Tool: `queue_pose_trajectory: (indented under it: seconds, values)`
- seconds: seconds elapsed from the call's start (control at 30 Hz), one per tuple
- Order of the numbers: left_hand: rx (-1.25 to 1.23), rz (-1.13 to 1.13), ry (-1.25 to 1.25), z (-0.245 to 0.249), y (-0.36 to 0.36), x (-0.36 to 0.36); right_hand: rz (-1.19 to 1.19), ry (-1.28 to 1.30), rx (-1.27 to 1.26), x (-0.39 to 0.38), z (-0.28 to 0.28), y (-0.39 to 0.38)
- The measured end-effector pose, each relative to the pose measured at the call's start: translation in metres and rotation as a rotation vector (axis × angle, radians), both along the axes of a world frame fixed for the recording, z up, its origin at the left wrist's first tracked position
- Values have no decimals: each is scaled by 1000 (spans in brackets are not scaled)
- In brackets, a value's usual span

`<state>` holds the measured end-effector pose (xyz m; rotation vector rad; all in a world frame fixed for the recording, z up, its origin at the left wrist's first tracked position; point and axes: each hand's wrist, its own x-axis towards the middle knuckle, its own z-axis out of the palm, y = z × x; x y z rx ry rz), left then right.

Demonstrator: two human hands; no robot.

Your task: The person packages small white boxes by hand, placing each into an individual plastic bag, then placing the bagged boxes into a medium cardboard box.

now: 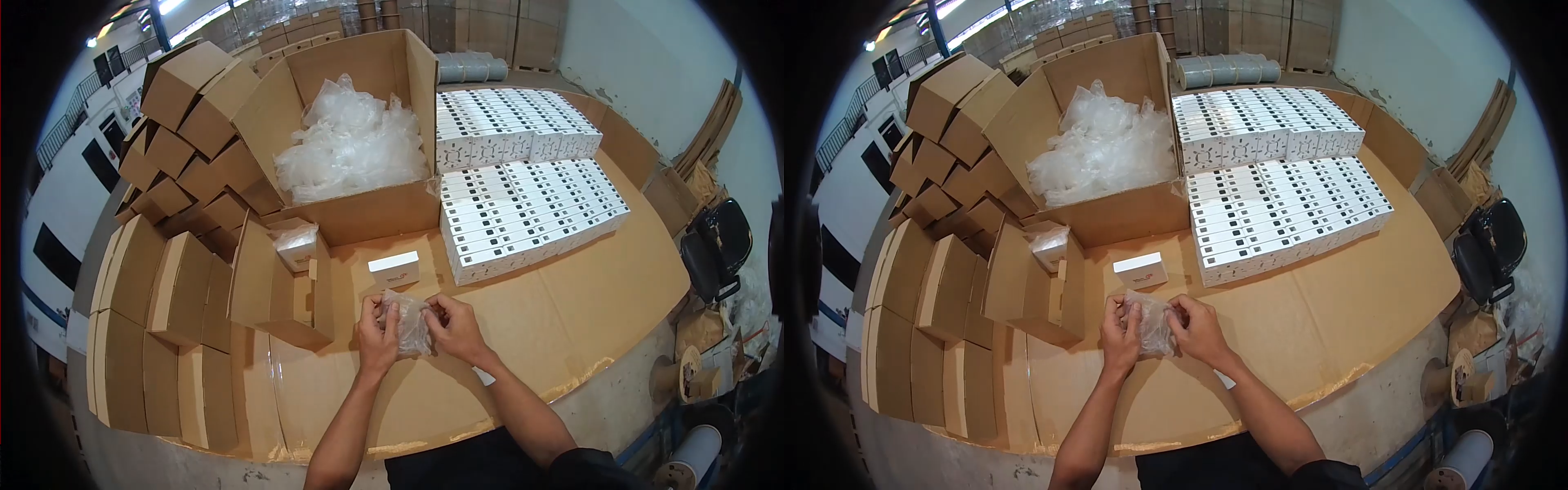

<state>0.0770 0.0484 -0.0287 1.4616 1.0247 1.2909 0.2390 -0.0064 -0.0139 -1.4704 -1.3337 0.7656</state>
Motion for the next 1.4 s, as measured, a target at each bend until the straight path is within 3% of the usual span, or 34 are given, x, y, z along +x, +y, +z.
queue_pose_trajectory:
  seconds: [0.07, 0.13, 0.23, 0.43, 0.57, 0.63, 0.77, 0.83, 0.97, 1.03, 1.07, 1.13, 1.17, 1.23, 1.3, 1.37, 1.4]
  values:
    - [40, -12, 101, -3, 6, -6, 20, 88, -16, 4, -11, 3]
    - [1, -18, 58, -4, 9, -7, 35, 358, 39, 6, -16, 6]
    - [-86, -27, 16, 5, 7, -9, 10, 489, 14, 7, -5, 4]
    - [-110, 20, -70, 6, 2, -8, 92, 594, -108, 5, 6, -2]
    - [-7, 154, -109, 1, 5, -10, 192, 511, -201, -1, 24, -9]
    - [33, 179, -89, 6, 4, -10, 327, 508, -318, 5, 21, -7]
    - [11, 193, -111, 9, -2, -7, 373, 403, -506, 21, 26, -6]
    - [21, 188, -106, 8, 1, -10, 420, 515, -616, 26, 21, -4]
    - [41, 119, -113, 12, 1, -18, 438, 525, -421, 18, 11, -7]
    - [66, 101, -96, 15, 1, -18, 318, 513, -190, 10, 22, -12]
    - [92, 79, -80, 17, 1, -17, 320, 512, -192, 5, 26, -11]
    - [51, 27, -44, 24, -4, -18, 143, 687, 10, -2, 32, -8]
    - [12, -28, -7, 26, -5, -19, 146, 686, 10, 2, 28, -5]
    - [10, -37, 0, 26, -4, -22, 222, 471, -226, 16, 17, -3]
    - [11, -51, 7, 26, -1, -19, 181, 571, -140, 16, 11, -2]
    - [133, -35, -310, 23, 4, -10, 142, 669, -53, 13, 11, -3]
    - [135, -35, -311, 21, 4, -10, 88, 688, 36, 11, 11, -2]
